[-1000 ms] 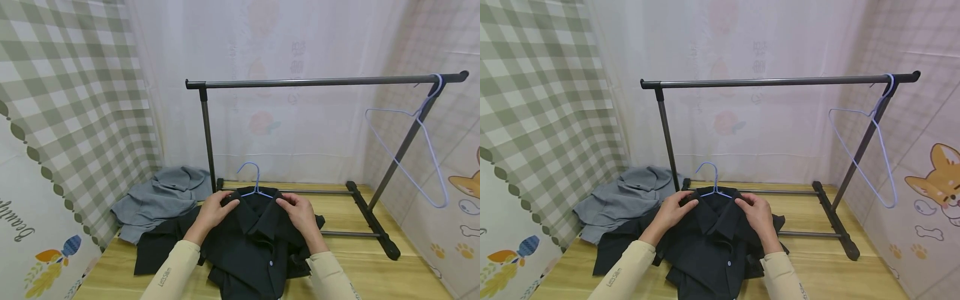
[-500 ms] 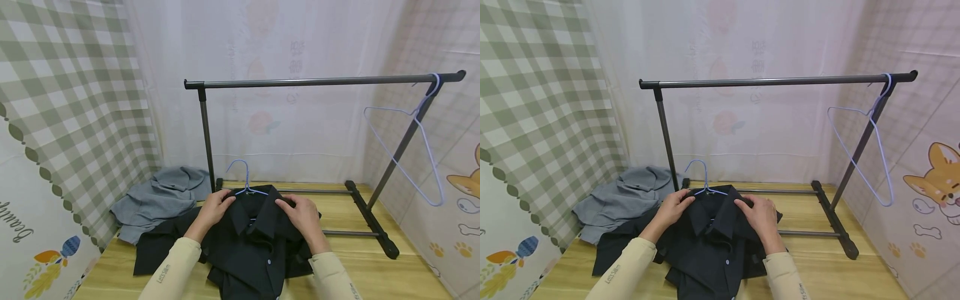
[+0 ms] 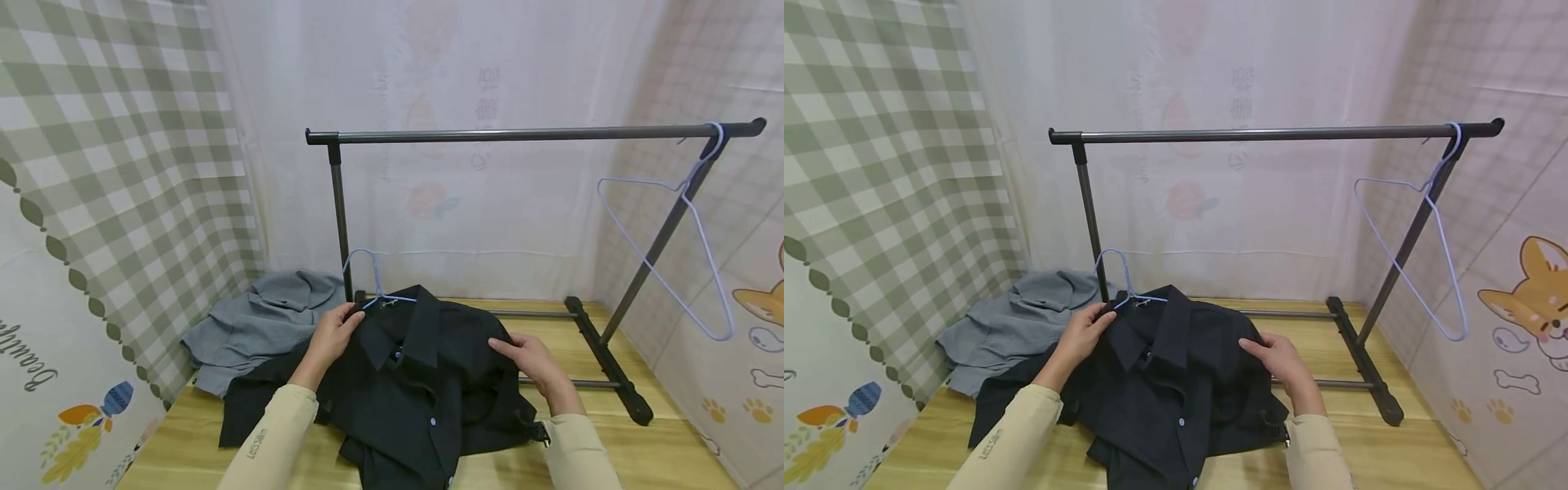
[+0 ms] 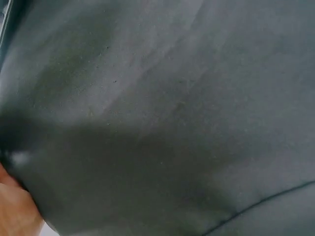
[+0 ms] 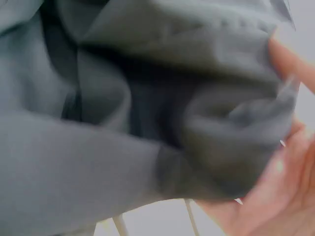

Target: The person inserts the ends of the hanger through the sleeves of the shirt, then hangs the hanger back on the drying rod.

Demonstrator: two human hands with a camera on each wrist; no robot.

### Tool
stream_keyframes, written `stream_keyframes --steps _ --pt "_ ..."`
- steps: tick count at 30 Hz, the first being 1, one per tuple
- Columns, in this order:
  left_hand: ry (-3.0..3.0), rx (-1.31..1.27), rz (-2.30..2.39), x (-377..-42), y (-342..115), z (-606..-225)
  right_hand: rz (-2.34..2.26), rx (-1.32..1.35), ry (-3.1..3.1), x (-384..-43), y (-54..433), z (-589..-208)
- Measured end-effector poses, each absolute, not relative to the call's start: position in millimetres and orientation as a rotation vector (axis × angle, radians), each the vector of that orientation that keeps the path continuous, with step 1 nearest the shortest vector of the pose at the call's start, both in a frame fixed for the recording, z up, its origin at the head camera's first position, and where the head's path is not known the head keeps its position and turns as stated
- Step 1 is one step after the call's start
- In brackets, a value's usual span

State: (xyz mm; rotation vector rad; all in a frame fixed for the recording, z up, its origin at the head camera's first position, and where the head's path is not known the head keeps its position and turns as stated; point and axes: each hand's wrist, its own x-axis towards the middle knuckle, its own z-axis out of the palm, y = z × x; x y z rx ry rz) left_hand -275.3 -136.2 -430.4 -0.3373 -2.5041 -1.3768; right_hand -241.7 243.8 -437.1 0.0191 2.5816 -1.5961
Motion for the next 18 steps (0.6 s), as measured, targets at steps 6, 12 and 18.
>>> stream_keyframes --steps 6,12,18 --pt "-2.506 -0.251 -1.359 -277.1 -140.6 -435.5 -1.469 0.134 2.654 -236.4 262.4 -433.9" --pt "-2.527 -0.308 -1.426 -276.9 -141.5 -440.7 -1.252 0.093 2.721 -235.3 264.9 -427.7" --pt "-2.565 -0.460 -1.450 -274.5 -133.9 -436.4 -1.055 -0.171 2.961 -233.5 245.9 -417.4"
